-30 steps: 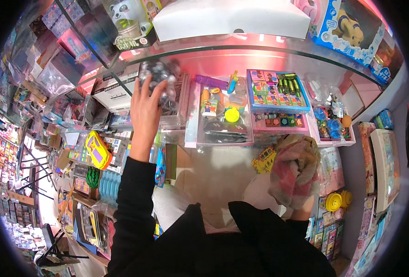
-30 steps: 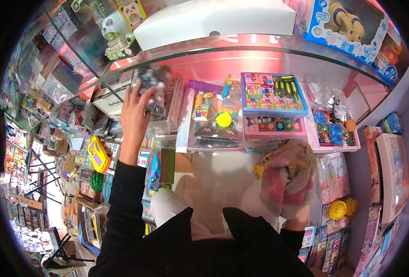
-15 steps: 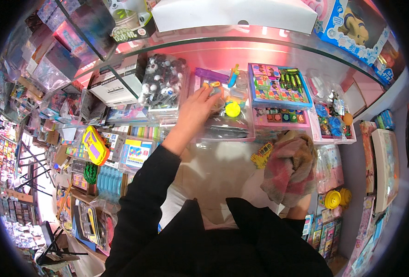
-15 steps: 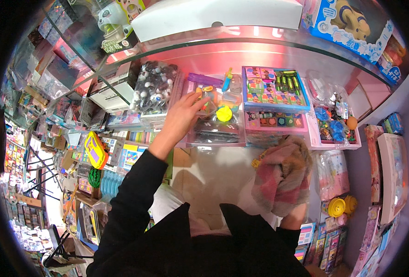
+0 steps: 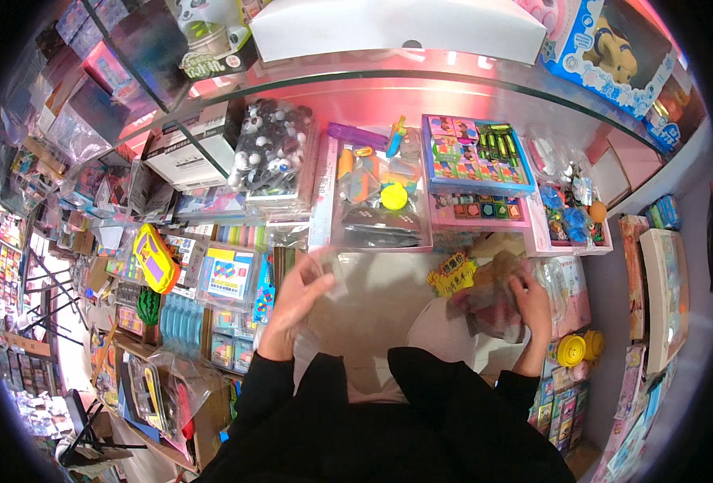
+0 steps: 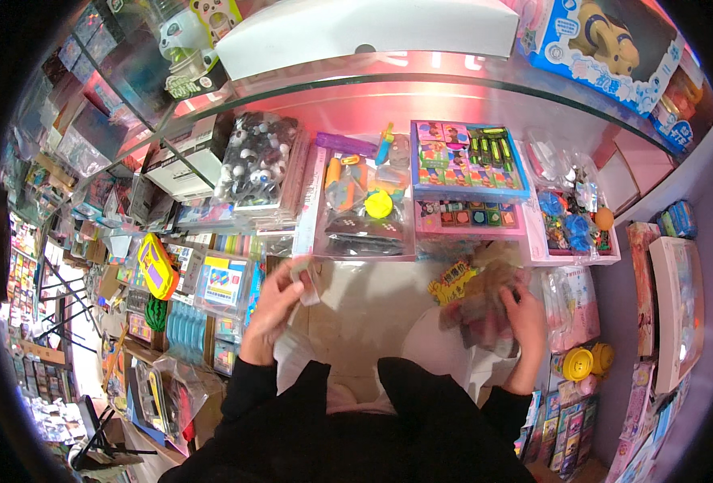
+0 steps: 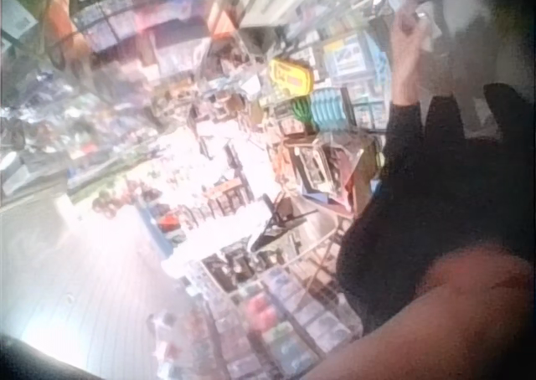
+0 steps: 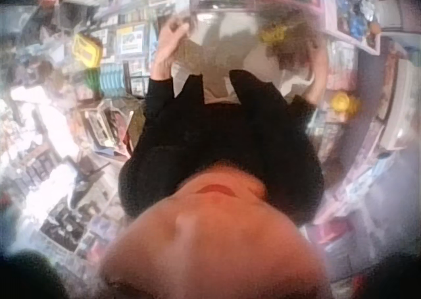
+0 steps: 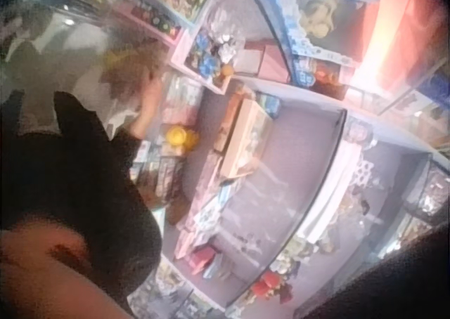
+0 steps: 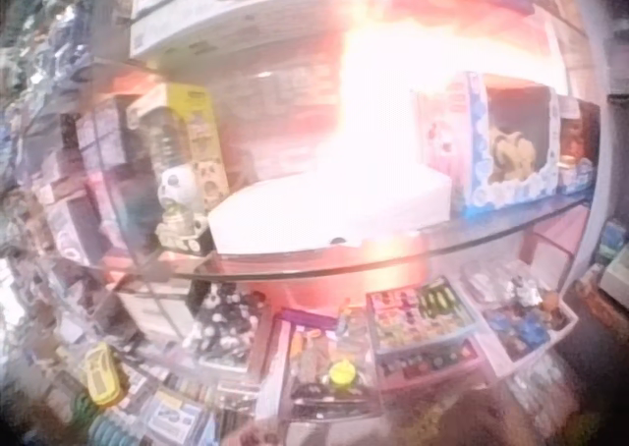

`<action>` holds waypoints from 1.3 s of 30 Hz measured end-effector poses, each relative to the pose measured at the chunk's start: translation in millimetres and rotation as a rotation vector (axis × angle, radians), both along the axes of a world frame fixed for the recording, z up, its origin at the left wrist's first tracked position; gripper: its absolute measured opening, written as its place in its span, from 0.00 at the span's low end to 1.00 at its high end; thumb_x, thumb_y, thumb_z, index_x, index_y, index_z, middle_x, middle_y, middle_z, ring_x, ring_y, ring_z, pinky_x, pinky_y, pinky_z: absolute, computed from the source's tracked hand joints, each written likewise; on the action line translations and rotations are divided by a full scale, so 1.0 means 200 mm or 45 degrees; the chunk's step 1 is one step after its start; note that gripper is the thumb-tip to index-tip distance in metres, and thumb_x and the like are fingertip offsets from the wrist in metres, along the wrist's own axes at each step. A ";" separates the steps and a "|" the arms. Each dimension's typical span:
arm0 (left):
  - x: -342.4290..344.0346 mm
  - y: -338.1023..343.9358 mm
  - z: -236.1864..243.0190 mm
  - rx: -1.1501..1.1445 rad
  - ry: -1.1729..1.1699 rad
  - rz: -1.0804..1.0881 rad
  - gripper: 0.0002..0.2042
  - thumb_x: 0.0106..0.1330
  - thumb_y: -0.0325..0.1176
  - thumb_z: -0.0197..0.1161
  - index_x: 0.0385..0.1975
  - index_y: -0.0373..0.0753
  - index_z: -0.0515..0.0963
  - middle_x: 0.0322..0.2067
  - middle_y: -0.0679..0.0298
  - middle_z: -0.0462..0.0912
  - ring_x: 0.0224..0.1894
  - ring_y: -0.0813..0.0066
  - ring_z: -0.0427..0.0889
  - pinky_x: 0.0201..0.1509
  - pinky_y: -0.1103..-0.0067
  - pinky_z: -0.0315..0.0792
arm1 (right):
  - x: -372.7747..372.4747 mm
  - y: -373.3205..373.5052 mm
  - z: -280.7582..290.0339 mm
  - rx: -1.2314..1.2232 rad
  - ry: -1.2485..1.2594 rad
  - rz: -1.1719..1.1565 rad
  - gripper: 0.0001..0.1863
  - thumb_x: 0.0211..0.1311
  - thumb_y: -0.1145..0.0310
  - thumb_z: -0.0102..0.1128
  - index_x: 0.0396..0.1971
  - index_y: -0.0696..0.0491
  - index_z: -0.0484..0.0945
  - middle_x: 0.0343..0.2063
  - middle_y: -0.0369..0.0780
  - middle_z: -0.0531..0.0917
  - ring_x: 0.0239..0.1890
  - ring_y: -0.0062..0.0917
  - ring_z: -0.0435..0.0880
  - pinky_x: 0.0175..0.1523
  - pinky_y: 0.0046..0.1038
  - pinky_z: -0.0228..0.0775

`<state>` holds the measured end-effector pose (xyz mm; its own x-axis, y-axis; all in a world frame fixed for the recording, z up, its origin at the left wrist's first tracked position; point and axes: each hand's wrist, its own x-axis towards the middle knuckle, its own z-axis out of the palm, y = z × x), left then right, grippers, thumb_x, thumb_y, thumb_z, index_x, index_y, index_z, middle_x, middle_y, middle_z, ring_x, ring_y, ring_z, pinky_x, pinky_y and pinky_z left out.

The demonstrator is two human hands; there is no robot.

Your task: The person walks through a toy store aisle and repeatedly picks up various toys and stationery items from shelves and bins. They examine each item briefly and place it back, sometimes in a different position, without using any tools.

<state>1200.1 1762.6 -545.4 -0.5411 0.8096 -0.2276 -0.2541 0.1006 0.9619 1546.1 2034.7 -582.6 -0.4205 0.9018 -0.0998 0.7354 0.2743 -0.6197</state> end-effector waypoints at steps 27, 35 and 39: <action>0.27 -0.07 -0.36 0.240 -0.691 0.162 0.21 0.76 0.43 0.52 0.67 0.49 0.63 0.53 0.67 0.68 0.57 0.78 0.68 0.60 0.71 0.72 | -0.86 -0.62 0.18 0.360 0.777 1.063 0.22 0.44 0.78 0.72 0.44 0.52 0.81 0.43 0.41 0.78 0.47 0.37 0.80 0.52 0.34 0.74; 0.23 -0.09 -0.27 0.029 -0.350 -0.094 0.23 0.75 0.36 0.54 0.67 0.41 0.63 0.56 0.62 0.71 0.54 0.76 0.75 0.56 0.74 0.76 | -0.83 -0.62 0.04 0.410 0.728 1.358 0.24 0.45 0.78 0.68 0.47 0.53 0.79 0.46 0.41 0.78 0.52 0.39 0.77 0.53 0.34 0.74; 0.20 -0.11 -0.23 0.099 -0.188 -0.240 0.30 0.68 0.24 0.60 0.70 0.40 0.59 0.57 0.63 0.71 0.56 0.76 0.74 0.58 0.74 0.76 | -0.76 -0.58 0.03 0.147 0.705 1.199 0.27 0.46 0.78 0.71 0.51 0.52 0.78 0.46 0.41 0.80 0.51 0.36 0.79 0.54 0.33 0.73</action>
<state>1240.9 1741.0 -591.8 -0.3441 0.9113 -0.2262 -0.3764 0.0869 0.9224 1393.4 1917.9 -577.0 -0.9059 0.1881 0.3795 -0.1708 0.6577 -0.7337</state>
